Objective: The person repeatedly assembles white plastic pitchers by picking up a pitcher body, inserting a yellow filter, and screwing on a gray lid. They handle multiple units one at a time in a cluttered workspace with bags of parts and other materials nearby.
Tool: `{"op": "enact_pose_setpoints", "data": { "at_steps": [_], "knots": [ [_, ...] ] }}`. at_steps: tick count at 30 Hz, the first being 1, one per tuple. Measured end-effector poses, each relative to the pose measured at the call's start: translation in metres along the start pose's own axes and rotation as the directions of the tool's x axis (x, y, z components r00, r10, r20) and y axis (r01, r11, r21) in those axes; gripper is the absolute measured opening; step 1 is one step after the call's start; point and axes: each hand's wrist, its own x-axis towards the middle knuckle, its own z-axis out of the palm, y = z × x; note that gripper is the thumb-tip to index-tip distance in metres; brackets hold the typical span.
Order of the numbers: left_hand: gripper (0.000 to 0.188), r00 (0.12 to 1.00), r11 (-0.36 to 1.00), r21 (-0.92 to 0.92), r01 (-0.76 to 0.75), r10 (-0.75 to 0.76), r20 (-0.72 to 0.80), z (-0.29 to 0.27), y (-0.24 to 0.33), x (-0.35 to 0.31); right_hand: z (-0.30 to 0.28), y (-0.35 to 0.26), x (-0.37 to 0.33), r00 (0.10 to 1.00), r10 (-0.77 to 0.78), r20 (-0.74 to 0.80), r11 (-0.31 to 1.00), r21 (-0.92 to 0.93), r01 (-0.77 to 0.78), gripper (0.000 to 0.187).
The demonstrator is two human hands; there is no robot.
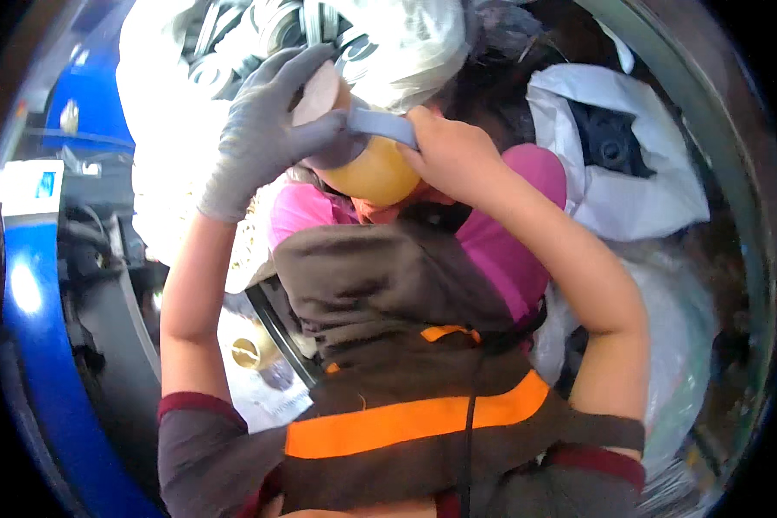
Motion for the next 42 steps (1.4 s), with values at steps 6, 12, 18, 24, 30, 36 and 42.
{"op": "enact_pose_setpoints", "data": {
  "at_steps": [6,12,18,24,30,36,42],
  "knots": [
    [0.049,0.987,0.978,-0.202,0.048,-0.077,-0.139,-0.067,0.004,0.016,0.007,0.009,-0.001,0.996,-0.027,-0.090,0.999,-0.029,0.025,0.032],
    [0.055,0.924,0.922,-0.119,0.369,-0.349,0.158,-0.061,0.013,0.021,0.009,0.006,-0.003,0.984,-0.112,-0.138,0.994,-0.009,0.112,0.032],
    [0.060,0.993,0.992,0.080,-0.097,0.102,-0.061,0.020,0.000,-0.012,0.012,0.007,-0.010,0.986,-0.106,-0.130,0.988,-0.128,0.089,0.035],
    [0.050,0.893,0.742,-0.648,0.173,-0.396,-0.215,0.023,-0.038,-0.015,-0.009,0.037,-0.010,0.924,0.116,-0.364,0.952,0.305,0.000,0.035],
    [0.038,0.981,0.992,0.027,0.123,-0.117,-0.152,0.149,-0.071,-0.062,-0.032,0.062,-0.015,0.980,0.185,0.068,0.685,0.707,-0.178,0.029],
    [0.046,0.753,-0.340,-0.925,0.168,-0.562,0.344,0.104,-0.086,-0.072,-0.031,0.025,0.003,0.959,0.154,0.236,0.884,0.402,-0.241,0.032],
    [0.047,0.824,0.576,-0.590,0.566,-0.363,0.436,0.008,-0.036,-0.097,-0.017,-0.044,0.077,0.927,-0.133,0.351,0.931,0.365,-0.005,0.029]
  ]
}}
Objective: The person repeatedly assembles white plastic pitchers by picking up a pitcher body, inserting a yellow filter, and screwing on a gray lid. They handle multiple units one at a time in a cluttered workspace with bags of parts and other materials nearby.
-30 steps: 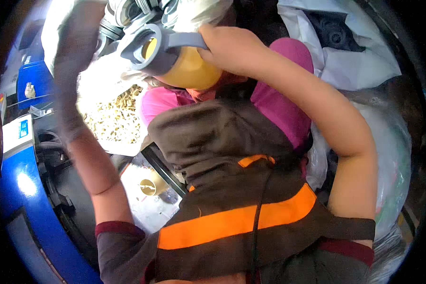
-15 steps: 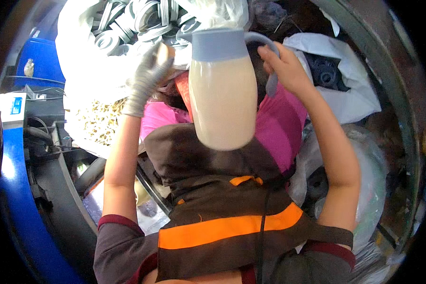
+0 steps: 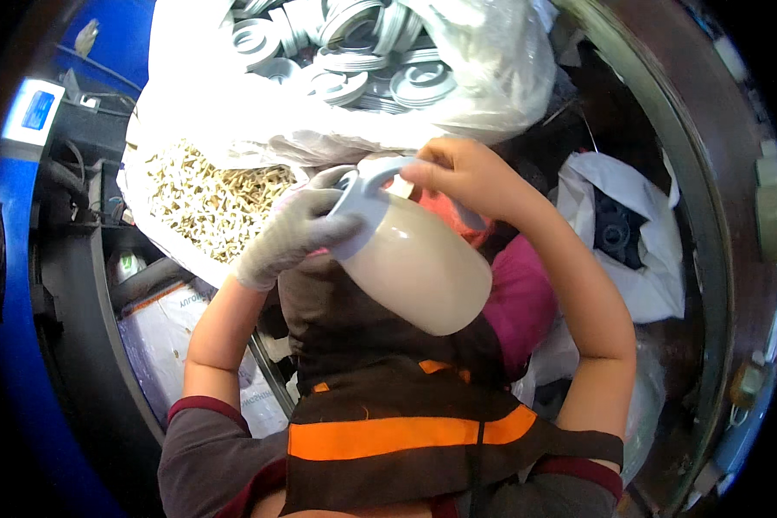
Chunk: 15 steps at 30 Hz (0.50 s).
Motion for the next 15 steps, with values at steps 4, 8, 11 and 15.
{"op": "enact_pose_setpoints", "data": {
  "at_steps": [4,8,11,15],
  "knots": [
    [0.039,0.937,0.955,-0.285,-0.079,-0.026,-0.348,-0.026,-0.054,-0.041,0.019,0.006,0.099,0.956,-0.213,-0.203,0.940,0.222,0.257,0.028],
    [0.057,0.834,0.670,-0.722,-0.171,-0.292,-0.468,-0.044,-0.074,-0.085,0.064,0.005,0.206,0.900,-0.380,-0.214,0.885,-0.369,0.285,0.029],
    [0.053,0.746,0.508,-0.796,-0.329,-0.377,-0.549,-0.047,-0.084,-0.104,0.076,0.004,0.252,0.958,-0.239,-0.158,0.854,-0.503,0.130,0.039],
    [0.044,0.701,0.256,-0.850,-0.460,-0.484,-0.525,-0.053,-0.123,-0.115,0.073,0.000,0.267,0.994,-0.105,0.011,0.706,-0.704,0.082,0.051]
  ]
}}
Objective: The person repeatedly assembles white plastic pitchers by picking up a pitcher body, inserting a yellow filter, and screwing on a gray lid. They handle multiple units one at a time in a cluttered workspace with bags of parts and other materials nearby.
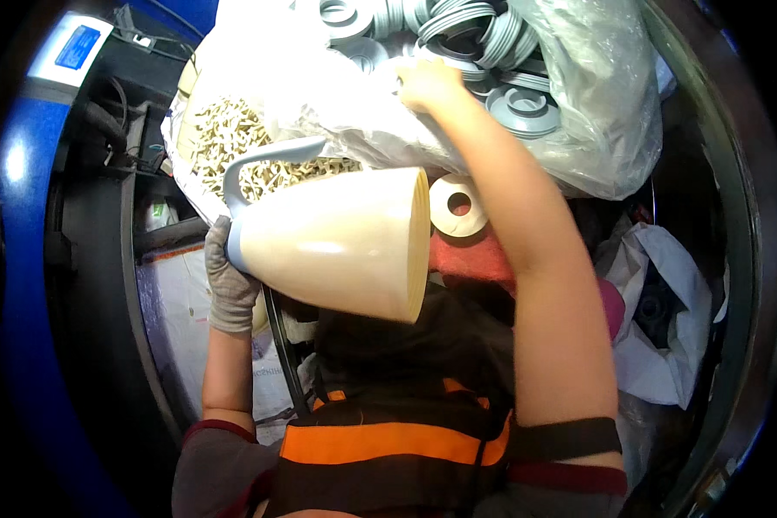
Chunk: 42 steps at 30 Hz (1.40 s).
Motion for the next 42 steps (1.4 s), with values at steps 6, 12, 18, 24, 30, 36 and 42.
{"op": "enact_pose_setpoints", "data": {
  "at_steps": [6,12,18,24,30,36,42],
  "knots": [
    [0.045,0.988,0.982,-0.170,0.082,-0.102,-0.118,-0.009,-0.011,0.008,0.006,0.016,-0.007,0.957,-0.289,-0.036,0.898,-0.357,0.258,0.042],
    [0.047,0.988,0.985,-0.157,0.069,-0.089,-0.123,-0.009,-0.010,0.000,0.001,0.060,-0.041,0.948,-0.142,-0.285,0.983,0.068,0.168,0.057],
    [0.046,0.991,0.980,-0.184,0.082,-0.100,-0.093,-0.010,-0.014,-0.004,-0.005,0.056,-0.122,0.933,0.244,-0.265,0.076,0.964,0.254,0.055],
    [0.045,0.985,0.972,-0.188,0.141,-0.157,-0.071,0.022,-0.040,-0.007,-0.017,-0.021,-0.242,0.872,0.135,-0.471,0.416,0.825,0.382,0.059],
    [0.044,0.956,0.938,-0.194,0.288,-0.292,0.006,0.041,-0.049,-0.020,-0.027,-0.014,-0.283,0.777,-0.016,-0.629,0.638,0.592,0.492,0.060],
    [0.043,0.958,0.954,-0.085,0.288,-0.287,0.025,0.036,-0.049,-0.029,-0.032,-0.027,-0.310,0.633,-0.157,-0.758,0.699,0.367,0.614,0.054],
    [0.042,0.637,0.440,0.478,-0.760,0.360,0.681,0.099,-0.018,-0.077,0.032,-0.030,-0.291,0.936,0.274,0.219,-0.392,0.914,-0.099,0.038]
  ]
}}
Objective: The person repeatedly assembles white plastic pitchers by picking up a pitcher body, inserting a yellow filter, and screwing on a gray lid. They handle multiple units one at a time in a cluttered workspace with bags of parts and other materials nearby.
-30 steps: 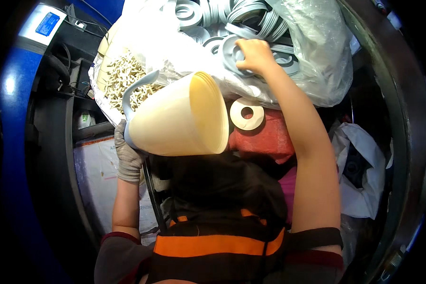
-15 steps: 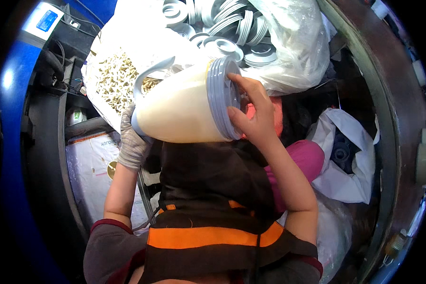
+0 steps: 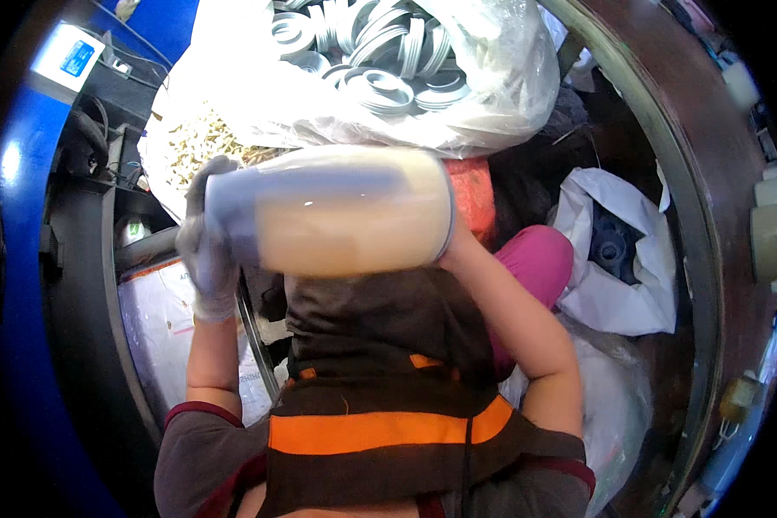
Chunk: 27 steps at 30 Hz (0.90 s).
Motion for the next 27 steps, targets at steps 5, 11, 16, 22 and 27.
{"op": "enact_pose_setpoints", "data": {
  "at_steps": [5,11,16,22,27],
  "knots": [
    [0.051,0.926,0.968,0.190,-0.162,0.083,0.369,-0.001,0.020,0.033,-0.079,0.004,0.002,0.956,0.273,0.106,0.846,-0.500,-0.187,0.036],
    [0.052,0.877,0.997,0.002,0.073,-0.065,0.476,0.051,0.013,0.041,0.008,-0.074,-0.130,0.941,0.093,0.324,0.855,-0.510,0.091,0.035],
    [0.037,0.985,0.995,-0.093,0.032,-0.016,0.171,0.045,-0.018,0.069,-0.021,-0.133,-0.205,0.569,-0.803,-0.179,0.592,-0.356,0.723,0.038],
    [0.026,0.994,0.712,0.698,0.078,-0.105,-0.004,-0.106,-0.153,0.015,-0.185,-0.256,-0.254,0.125,-0.980,-0.155,0.148,-0.987,-0.062,0.036],
    [0.040,0.737,0.284,0.707,0.648,-0.468,-0.488,-0.243,-0.176,-0.083,-0.341,-0.277,-0.236,0.367,-0.905,-0.217,-0.088,-0.747,-0.659,0.032]
  ]
}}
